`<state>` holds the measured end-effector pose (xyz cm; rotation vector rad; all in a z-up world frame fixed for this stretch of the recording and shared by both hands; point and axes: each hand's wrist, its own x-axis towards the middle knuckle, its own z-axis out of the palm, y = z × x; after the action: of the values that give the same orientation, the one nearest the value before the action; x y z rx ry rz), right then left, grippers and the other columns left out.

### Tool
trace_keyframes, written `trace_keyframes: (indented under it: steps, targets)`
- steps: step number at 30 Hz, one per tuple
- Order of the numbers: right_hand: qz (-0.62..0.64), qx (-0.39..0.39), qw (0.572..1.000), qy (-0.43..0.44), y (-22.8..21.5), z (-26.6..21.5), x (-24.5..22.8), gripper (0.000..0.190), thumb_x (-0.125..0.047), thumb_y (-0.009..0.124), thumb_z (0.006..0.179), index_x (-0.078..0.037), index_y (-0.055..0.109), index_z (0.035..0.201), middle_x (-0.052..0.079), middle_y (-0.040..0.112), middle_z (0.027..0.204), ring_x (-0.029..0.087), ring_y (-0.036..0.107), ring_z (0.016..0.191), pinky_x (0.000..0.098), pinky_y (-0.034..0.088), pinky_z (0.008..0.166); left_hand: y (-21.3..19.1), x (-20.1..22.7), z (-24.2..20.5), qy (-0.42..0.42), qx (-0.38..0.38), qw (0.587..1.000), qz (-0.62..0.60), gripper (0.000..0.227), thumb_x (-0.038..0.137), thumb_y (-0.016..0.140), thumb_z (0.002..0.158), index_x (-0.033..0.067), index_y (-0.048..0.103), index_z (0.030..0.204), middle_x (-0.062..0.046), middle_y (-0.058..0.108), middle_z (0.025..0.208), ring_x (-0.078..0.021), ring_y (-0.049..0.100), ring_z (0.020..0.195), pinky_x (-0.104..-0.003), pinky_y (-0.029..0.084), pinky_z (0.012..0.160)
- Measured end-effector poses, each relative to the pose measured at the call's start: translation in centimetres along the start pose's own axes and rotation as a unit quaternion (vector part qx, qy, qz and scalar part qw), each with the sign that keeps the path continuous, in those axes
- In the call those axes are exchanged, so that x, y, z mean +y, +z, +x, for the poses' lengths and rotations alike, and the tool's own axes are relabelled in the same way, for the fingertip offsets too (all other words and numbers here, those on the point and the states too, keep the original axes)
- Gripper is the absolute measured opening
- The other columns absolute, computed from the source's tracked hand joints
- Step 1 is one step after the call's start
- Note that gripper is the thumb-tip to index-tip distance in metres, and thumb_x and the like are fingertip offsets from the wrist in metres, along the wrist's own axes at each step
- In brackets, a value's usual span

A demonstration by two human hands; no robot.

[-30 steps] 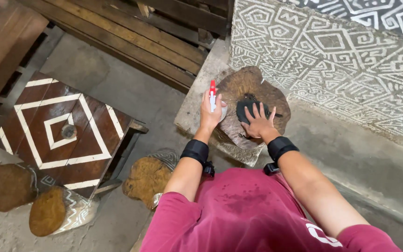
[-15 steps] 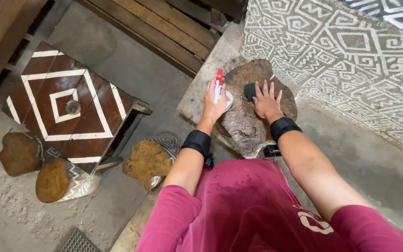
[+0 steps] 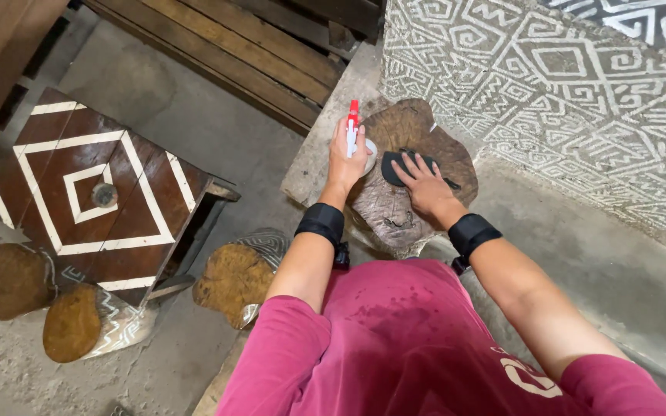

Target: The person sprays a liquid onto a wooden table with white geometric patterns and wipes it with a black cloth. They then move to a round wooden stool and repeat the spray-and-wipe process.

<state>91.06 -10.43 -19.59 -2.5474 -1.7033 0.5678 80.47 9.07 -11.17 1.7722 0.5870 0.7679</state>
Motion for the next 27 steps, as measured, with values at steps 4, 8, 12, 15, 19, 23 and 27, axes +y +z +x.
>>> trace_keyframes:
  steps: [4, 8, 12, 15, 19, 23, 27]
  targets:
    - [-0.009, 0.003, 1.000, 0.019, 2.0, 3.6, 3.4, 0.085, -0.009, 0.056, 0.088, -0.022, 0.019, 0.164, 0.012, 0.016, 0.171, 0.038, 0.018, 0.155, 0.0584, 0.026, 0.119, -0.1, 0.5, 0.2, -0.006, 0.000, 1.000, -0.004, 0.024, 0.016, 0.057, 0.101, 0.0037, 0.056, 0.121, -0.015, 0.068, 0.107, -0.0219, 0.073, 0.060, -0.035, 0.059, 0.061]
    - [-0.006, 0.035, 0.999, 0.023, 2.7, 6.1, 5.7, 0.074, -0.006, 0.053, 0.094, -0.019, 0.027, 0.162, 0.012, 0.022, 0.170, 0.039, 0.022, 0.155, 0.0582, 0.028, 0.120, 0.1, -0.1, 0.6, -0.037, 0.002, 0.999, 0.025, 0.021, 0.017, 0.056, 0.104, 0.0046, 0.058, 0.121, -0.016, 0.068, 0.101, -0.0219, 0.074, 0.060, -0.036, 0.057, 0.062]
    - [-0.006, 0.068, 0.995, 0.070, 3.6, 8.3, 8.1, 0.071, -0.007, 0.053, 0.095, -0.010, 0.028, 0.162, 0.013, 0.024, 0.169, 0.042, 0.026, 0.153, 0.0593, 0.032, 0.118, 0.5, -0.2, 0.3, -0.045, 0.016, 0.999, 0.010, 0.019, 0.015, 0.056, 0.103, 0.0043, 0.057, 0.119, -0.015, 0.067, 0.099, -0.0219, 0.072, 0.059, -0.035, 0.058, 0.061]
    - [0.051, 0.052, 0.990, 0.123, 2.4, 8.5, 8.9, 0.075, -0.005, 0.053, 0.095, -0.008, 0.025, 0.164, 0.015, 0.027, 0.168, 0.043, 0.029, 0.153, 0.0579, 0.036, 0.118, 0.8, -0.1, 0.2, -0.037, 0.025, 0.999, -0.010, 0.020, 0.013, 0.056, 0.101, 0.0039, 0.056, 0.119, -0.014, 0.064, 0.104, -0.0208, 0.072, 0.060, -0.035, 0.058, 0.056]
    - [0.091, 0.036, 0.980, 0.174, 1.9, 9.2, 9.0, 0.082, -0.005, 0.056, 0.093, -0.008, 0.020, 0.167, 0.020, 0.024, 0.168, 0.046, 0.026, 0.154, 0.0613, 0.035, 0.117, 0.7, -1.4, 0.3, -0.029, 0.004, 1.000, 0.002, 0.016, 0.012, 0.056, 0.103, 0.0034, 0.056, 0.116, -0.015, 0.065, 0.101, -0.0207, 0.073, 0.061, -0.035, 0.059, 0.056]
    - [0.179, 0.019, 0.962, 0.206, -0.9, 7.7, 5.8, 0.098, -0.007, 0.062, 0.086, -0.016, 0.008, 0.167, 0.022, 0.007, 0.168, 0.049, 0.012, 0.152, 0.0629, 0.026, 0.118, 0.2, -2.5, 1.4, -0.052, -0.014, 0.998, -0.011, 0.017, 0.011, 0.057, 0.103, 0.0028, 0.056, 0.118, -0.016, 0.067, 0.092, -0.0225, 0.071, 0.057, -0.035, 0.056, 0.058]
    - [0.148, 0.004, 0.973, 0.174, 2.1, 8.7, 5.8, 0.086, -0.019, 0.066, 0.092, -0.015, 0.016, 0.162, 0.025, -0.002, 0.171, 0.050, 0.008, 0.156, 0.0635, 0.023, 0.121, -0.1, -1.7, 2.0, 0.012, -0.019, 0.999, -0.027, 0.017, 0.008, 0.055, 0.101, 0.0026, 0.057, 0.118, -0.014, 0.063, 0.098, -0.0210, 0.072, 0.062, -0.034, 0.056, 0.054]
